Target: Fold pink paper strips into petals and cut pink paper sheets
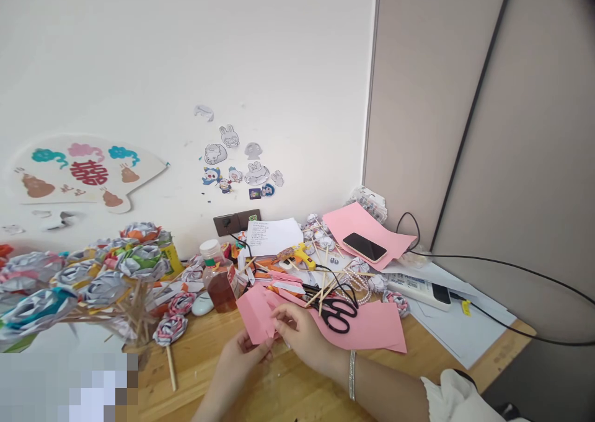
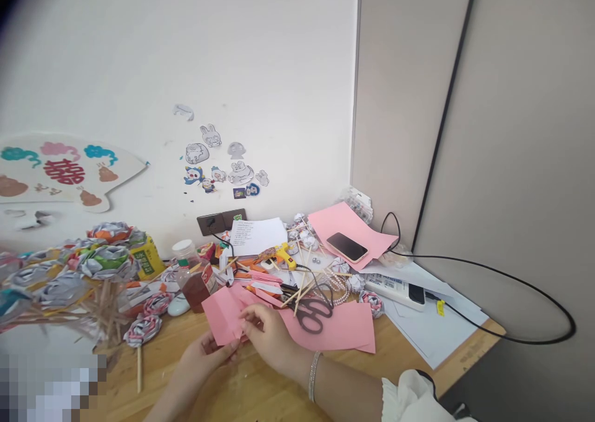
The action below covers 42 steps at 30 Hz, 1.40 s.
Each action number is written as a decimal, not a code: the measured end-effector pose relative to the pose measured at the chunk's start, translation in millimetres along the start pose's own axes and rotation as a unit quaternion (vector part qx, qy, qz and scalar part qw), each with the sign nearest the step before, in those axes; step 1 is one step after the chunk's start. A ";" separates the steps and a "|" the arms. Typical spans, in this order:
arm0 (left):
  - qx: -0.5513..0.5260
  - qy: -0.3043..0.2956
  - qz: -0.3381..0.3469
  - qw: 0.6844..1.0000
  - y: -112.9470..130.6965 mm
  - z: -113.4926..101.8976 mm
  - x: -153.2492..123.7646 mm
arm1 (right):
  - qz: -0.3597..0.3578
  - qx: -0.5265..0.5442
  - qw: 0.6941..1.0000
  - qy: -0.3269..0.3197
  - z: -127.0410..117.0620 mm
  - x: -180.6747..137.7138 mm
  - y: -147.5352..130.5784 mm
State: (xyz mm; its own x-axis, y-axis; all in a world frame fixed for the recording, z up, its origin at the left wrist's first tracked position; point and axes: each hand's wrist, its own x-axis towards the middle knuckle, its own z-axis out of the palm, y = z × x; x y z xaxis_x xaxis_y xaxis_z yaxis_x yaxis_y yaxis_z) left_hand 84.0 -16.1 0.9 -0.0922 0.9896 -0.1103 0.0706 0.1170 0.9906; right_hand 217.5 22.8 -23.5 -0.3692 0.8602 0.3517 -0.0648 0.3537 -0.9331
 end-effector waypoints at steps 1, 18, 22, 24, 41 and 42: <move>0.002 -0.001 -0.005 1.000 0.2 -1.2 0.0 | 0.006 0.019 1.000 -0.002 -0.2 1.4 2.1; 0.064 -0.010 -0.026 0.998 9.6 -4.5 -4.8 | 0.137 0.131 0.981 -0.039 -0.2 7.9 6.9; 0.081 -0.023 -0.016 0.996 5.2 -5.2 -1.4 | 0.146 0.105 0.984 -0.003 2.0 5.7 0.3; 0.081 -0.032 -0.010 0.996 2.1 -4.2 -0.7 | 0.152 0.100 0.983 0.008 2.5 4.5 -1.3; 0.086 -0.023 0.017 0.996 -5.1 1.0 0.1 | 0.132 0.046 0.990 0.030 4.2 3.7 7.4; 0.078 -0.022 0.022 0.997 -6.8 0.7 1.3 | 0.130 0.044 0.990 0.027 4.1 3.7 7.1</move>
State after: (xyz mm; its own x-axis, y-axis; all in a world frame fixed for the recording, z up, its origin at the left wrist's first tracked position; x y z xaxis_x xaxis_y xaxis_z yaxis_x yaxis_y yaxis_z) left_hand 84.1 -15.6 -6.0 -0.0430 0.9963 -0.0746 0.2268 0.0825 0.9705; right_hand 211.9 26.9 -29.1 -0.3342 0.9372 0.1001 -0.0555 0.0865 -0.9947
